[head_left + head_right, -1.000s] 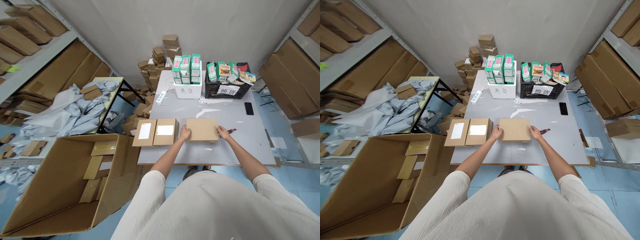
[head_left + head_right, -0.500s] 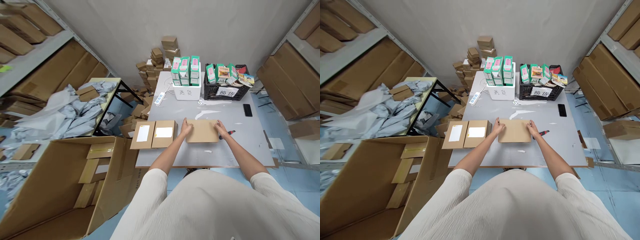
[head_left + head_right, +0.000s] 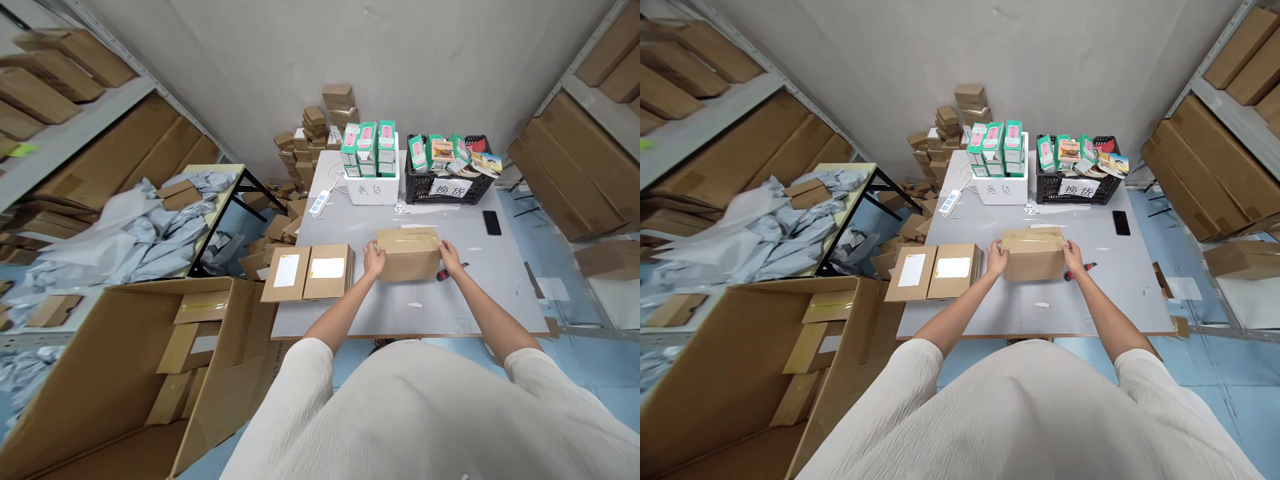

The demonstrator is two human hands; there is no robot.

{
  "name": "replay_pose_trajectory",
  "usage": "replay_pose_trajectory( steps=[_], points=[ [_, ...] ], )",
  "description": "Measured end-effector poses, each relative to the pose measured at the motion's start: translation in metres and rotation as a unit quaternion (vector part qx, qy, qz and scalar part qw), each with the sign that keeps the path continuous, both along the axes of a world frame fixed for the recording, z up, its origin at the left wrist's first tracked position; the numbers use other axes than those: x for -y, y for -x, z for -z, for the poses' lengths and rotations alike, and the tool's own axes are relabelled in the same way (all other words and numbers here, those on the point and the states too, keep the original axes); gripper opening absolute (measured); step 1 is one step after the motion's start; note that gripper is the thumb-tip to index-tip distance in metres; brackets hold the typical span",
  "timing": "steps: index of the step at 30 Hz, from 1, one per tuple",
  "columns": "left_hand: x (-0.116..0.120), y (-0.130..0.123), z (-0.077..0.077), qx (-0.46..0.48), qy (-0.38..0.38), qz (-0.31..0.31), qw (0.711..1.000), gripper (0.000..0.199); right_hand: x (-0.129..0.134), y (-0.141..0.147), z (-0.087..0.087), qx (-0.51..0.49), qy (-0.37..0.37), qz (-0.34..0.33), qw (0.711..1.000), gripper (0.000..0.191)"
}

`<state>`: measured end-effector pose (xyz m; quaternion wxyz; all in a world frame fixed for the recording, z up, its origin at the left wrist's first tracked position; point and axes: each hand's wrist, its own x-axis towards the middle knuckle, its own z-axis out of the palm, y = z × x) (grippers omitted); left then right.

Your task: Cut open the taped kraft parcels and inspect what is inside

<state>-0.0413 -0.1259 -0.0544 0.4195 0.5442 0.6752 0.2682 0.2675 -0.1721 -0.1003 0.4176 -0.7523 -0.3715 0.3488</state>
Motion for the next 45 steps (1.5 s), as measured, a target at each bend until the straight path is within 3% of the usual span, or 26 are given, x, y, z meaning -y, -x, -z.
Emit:
replay_pose_trajectory(
  steps=[4, 10, 19, 24, 30, 38, 45],
  points=[
    [0.01, 0.003, 0.003, -0.035, -0.014, 0.03, 0.999, 0.05, 0.007, -0.001, 0.009, 0.029, -0.019, 0.004, 0.999, 0.054],
    [0.028, -0.013, 0.003, -0.123, -0.073, 0.118, 0.983, 0.058, 0.026, 0.005, 0.018, -0.001, 0.008, 0.002, 1.0, 0.055],
    [0.047, -0.064, 0.0, -0.114, -0.085, 0.268, 0.953, 0.054, 0.039, 0.013, 0.003, -0.012, 0.011, -0.029, 0.999, 0.048],
    [0.044, -0.074, -0.007, -0.127, -0.084, 0.264, 0.952, 0.056, 0.03, 0.023, -0.005, -0.004, -0.01, -0.038, 0.999, 0.051],
    [0.035, -0.073, -0.026, -0.111, -0.101, 0.264, 0.953, 0.062, 0.021, 0.043, -0.016, 0.004, -0.066, -0.058, 0.996, 0.055],
    [0.032, -0.05, -0.058, -0.12, -0.115, 0.304, 0.938, 0.058, 0.011, 0.064, -0.03, -0.047, -0.106, -0.145, 0.983, 0.05],
    [0.032, -0.038, -0.081, -0.167, -0.1, 0.271, 0.943, 0.067, 0.0, 0.075, -0.031, -0.056, -0.137, -0.21, 0.967, 0.048]
  ],
)
